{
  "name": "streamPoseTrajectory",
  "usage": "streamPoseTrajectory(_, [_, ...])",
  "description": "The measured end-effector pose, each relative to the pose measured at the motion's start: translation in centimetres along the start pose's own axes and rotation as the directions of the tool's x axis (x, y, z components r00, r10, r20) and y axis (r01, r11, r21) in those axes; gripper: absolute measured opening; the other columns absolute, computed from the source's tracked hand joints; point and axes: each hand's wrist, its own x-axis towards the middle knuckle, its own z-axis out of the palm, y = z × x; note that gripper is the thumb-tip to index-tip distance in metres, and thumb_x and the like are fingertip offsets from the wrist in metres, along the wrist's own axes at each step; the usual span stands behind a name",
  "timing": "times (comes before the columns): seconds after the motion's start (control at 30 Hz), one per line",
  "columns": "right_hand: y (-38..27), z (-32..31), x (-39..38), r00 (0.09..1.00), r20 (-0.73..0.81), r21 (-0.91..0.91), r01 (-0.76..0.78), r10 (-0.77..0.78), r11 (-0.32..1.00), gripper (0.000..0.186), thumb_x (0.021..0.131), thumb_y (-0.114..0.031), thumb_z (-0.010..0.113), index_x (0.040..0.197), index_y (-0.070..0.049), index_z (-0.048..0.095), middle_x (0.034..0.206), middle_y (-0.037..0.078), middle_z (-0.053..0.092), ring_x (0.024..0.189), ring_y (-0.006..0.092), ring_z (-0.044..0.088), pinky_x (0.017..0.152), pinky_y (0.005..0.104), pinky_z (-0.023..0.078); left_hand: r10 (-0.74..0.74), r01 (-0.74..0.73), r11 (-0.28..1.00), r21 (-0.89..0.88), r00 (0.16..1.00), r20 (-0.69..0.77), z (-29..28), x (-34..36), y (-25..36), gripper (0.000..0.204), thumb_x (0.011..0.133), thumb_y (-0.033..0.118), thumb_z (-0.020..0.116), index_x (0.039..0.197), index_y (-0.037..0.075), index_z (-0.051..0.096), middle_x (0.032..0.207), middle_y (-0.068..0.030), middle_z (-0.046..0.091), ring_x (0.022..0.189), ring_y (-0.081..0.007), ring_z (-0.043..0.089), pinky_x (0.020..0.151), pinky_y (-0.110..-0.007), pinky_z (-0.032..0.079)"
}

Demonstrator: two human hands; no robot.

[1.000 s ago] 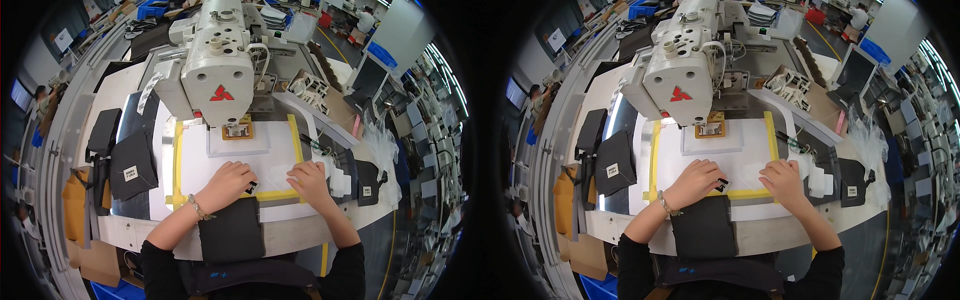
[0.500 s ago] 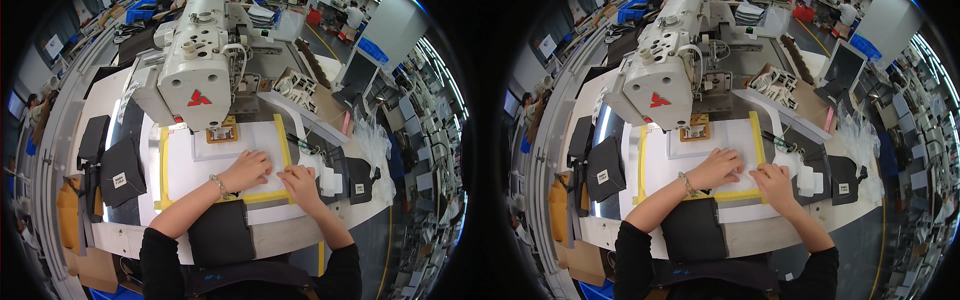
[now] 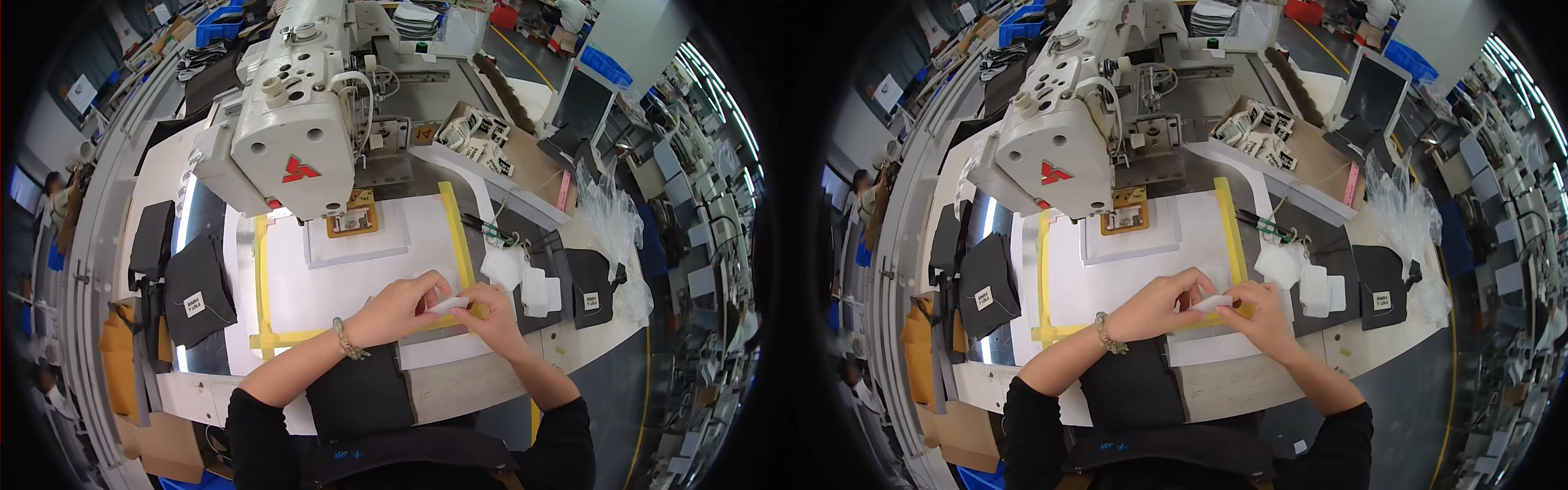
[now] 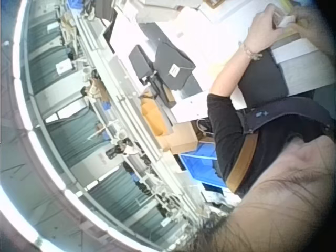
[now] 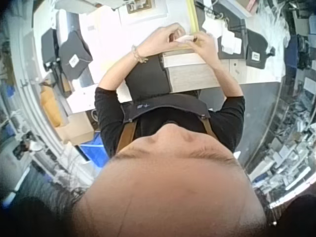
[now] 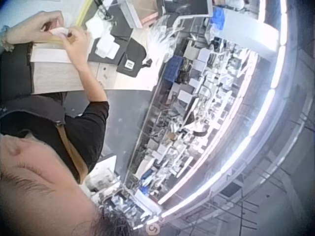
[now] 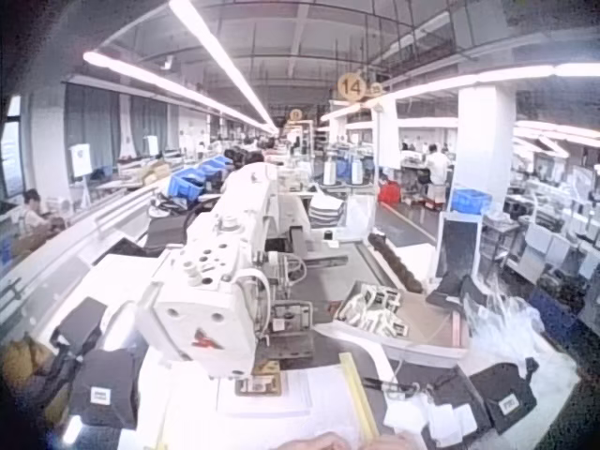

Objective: The person operates an industrial sewing machine to attach small white labels to black fabric pieces. They repeatedly pick up a fabric piece, place it under the needle, sew the label, and then use scissors to trim the thread before moving the finished piece aside.

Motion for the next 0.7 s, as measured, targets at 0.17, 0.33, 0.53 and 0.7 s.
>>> streamPoseTrajectory(0.17, [-0.8,-0.7,0.3,1.0,0.005,0.07,-0.016,0.016,0.997,0.012,0.078,-0.015,0.077,0.078,-0.007,0.069,0.076,0.001,0.067,0.073,0.0133,0.053,0.08,0.0307,0.032,-0.058,0.046,0.997,0.056,0.971,0.233,-1.6,-1.3,0.2,0.045,0.08,0.022,0.078,0.118,0.007,0.06,0.08,-0.0041,0.065,0.059,-0.0139,0.055,0.057,-0.026,0.045])
streamPoseTrajectory(0.33, [-1.4,-1.1,0.6,1.0,0.022,0.074,-0.014,0.012,0.997,0.011,0.078,-0.015,0.077,0.077,-0.007,0.07,0.075,0.0,0.067,0.071,0.0115,0.052,0.079,0.0299,0.032,0.006,-0.011,0.998,-0.06,0.997,-0.083,-1.7,-1.4,-0.2,0.034,0.079,0.019,0.08,0.108,0.006,0.067,0.082,-0.0004,0.066,0.054,-0.005,0.051,0.05,-0.022,0.041])
streamPoseTrajectory(0.53, [-2.2,-0.6,1.4,0.999,0.044,0.128,0.001,-0.006,0.992,0.009,0.078,-0.013,0.077,0.082,-0.008,0.07,0.081,0.0,0.066,0.075,0.0107,0.054,0.081,0.0288,0.031,-0.146,0.106,0.97,-0.218,0.973,-0.177,-1.8,-2.2,1.2,0.014,0.086,0.011,0.073,0.096,0.002,0.07,0.081,-0.0037,0.068,0.06,-0.0068,0.062,0.051,-0.022,0.046])
streamPoseTrajectory(0.7, [-3.4,0.2,2.6,0.989,-0.04,0.022,0.142,-0.141,0.99,0.01,0.08,-0.015,0.075,0.089,-0.015,0.071,0.098,-0.004,0.061,0.083,0.0084,0.055,0.085,0.0334,0.024,-0.107,-0.004,0.924,-0.382,0.958,-0.267,-1.8,-3.0,-0.6,0.013,0.088,0.006,0.07,0.098,-0.001,0.071,0.094,-0.0057,0.072,0.08,-0.0107,0.07,0.064,-0.02,0.053])
